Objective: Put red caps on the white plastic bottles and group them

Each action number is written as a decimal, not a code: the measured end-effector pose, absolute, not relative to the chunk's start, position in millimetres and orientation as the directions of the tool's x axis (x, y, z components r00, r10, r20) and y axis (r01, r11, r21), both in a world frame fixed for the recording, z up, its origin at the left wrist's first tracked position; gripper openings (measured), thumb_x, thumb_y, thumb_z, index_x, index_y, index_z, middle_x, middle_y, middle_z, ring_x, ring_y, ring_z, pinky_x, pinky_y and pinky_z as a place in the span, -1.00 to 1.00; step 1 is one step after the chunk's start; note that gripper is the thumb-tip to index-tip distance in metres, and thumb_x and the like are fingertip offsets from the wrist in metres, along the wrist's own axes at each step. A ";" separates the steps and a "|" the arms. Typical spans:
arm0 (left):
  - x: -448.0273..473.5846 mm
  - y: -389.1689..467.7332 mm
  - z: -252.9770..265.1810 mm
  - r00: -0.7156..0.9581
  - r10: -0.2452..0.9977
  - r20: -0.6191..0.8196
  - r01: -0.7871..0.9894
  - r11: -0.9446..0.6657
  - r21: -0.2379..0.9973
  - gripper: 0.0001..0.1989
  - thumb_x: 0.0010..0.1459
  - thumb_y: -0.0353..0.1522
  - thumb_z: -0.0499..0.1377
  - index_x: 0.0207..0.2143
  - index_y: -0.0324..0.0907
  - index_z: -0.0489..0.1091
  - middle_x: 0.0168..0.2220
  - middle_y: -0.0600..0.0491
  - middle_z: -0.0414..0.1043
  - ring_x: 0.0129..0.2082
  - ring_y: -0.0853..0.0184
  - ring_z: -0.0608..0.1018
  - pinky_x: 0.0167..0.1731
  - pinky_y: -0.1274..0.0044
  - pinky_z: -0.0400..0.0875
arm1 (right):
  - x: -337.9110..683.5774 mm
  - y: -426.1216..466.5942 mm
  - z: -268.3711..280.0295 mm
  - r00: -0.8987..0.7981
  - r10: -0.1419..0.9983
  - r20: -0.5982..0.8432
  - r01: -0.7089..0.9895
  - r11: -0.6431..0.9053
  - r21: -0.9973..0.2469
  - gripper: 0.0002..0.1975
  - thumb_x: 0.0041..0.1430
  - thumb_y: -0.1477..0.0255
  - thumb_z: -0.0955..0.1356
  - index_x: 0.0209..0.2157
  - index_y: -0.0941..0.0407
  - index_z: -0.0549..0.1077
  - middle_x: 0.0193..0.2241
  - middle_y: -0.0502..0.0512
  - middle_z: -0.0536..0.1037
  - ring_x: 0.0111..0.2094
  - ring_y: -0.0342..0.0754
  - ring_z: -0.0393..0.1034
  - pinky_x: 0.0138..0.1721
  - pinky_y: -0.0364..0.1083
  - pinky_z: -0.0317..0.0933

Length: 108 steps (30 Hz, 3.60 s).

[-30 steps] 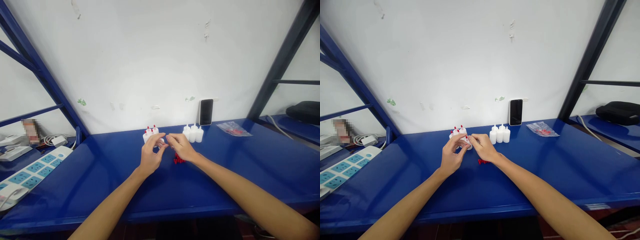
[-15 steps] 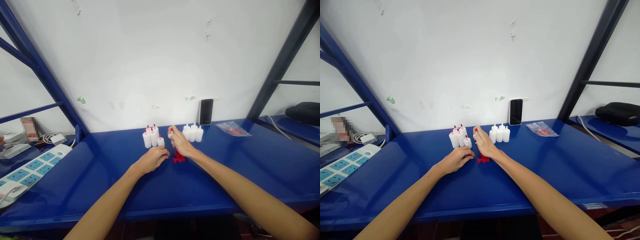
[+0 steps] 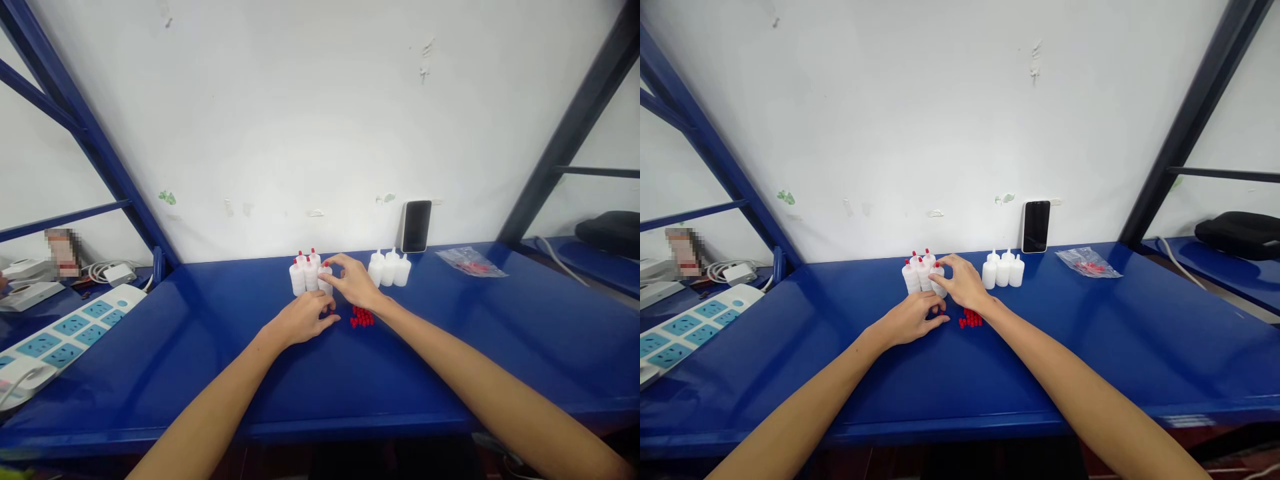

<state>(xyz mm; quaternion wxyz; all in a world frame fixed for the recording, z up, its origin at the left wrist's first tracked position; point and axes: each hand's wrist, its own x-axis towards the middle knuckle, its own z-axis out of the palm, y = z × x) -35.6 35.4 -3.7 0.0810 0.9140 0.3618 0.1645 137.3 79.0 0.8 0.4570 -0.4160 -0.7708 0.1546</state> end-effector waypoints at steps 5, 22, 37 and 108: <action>-38.3 34.0 2.1 0.701 0.685 0.197 0.660 -0.729 0.183 -0.81 0.28 -0.26 0.10 -0.32 -0.20 0.37 -0.38 0.05 0.42 -0.40 0.33 0.46 -0.40 0.54 0.27 | 137.4 78.6 0.3 -0.263 0.795 0.546 0.541 0.590 -0.599 -0.75 0.18 0.27 0.37 -0.14 0.07 0.50 -0.10 0.10 0.55 -0.23 -0.03 0.41 -0.20 -0.03 0.26; -25.2 26.6 -4.5 0.432 0.668 0.606 0.501 -0.736 0.455 -0.82 0.36 -0.30 -0.05 -0.10 -0.17 0.25 -0.49 0.17 0.33 -0.60 0.49 0.31 -0.50 0.63 0.21 | 142.2 54.2 10.8 -0.214 0.804 0.555 0.244 0.594 -0.766 -0.58 0.36 0.16 0.14 -0.12 0.11 0.49 -0.49 -0.01 0.43 -0.49 -0.11 0.32 -0.42 -0.13 0.20; -21.5 27.2 -11.5 0.485 0.669 0.563 0.430 -0.743 0.513 -0.89 0.30 -0.37 0.00 -0.17 -0.19 0.25 -0.52 0.19 0.25 -0.61 0.50 0.26 -0.54 0.64 0.14 | 141.0 33.8 13.0 -0.400 0.752 0.524 0.013 0.576 -0.818 -0.71 0.09 0.39 0.23 -0.14 0.11 0.40 -0.48 -0.04 0.33 -0.47 -0.10 0.26 -0.41 -0.12 0.18; -22.6 34.0 -10.4 0.511 0.822 0.252 0.808 -0.559 0.185 -0.75 0.29 -0.25 0.01 -0.15 -0.08 0.43 -0.46 0.08 0.47 -0.49 0.33 0.49 -0.53 0.56 0.14 | 234.5 61.5 43.2 -0.024 0.646 0.763 0.813 0.457 -0.360 -0.62 0.01 0.13 0.43 -0.22 0.10 0.53 -0.53 -0.01 0.52 -0.57 -0.10 0.34 -0.42 -0.12 0.17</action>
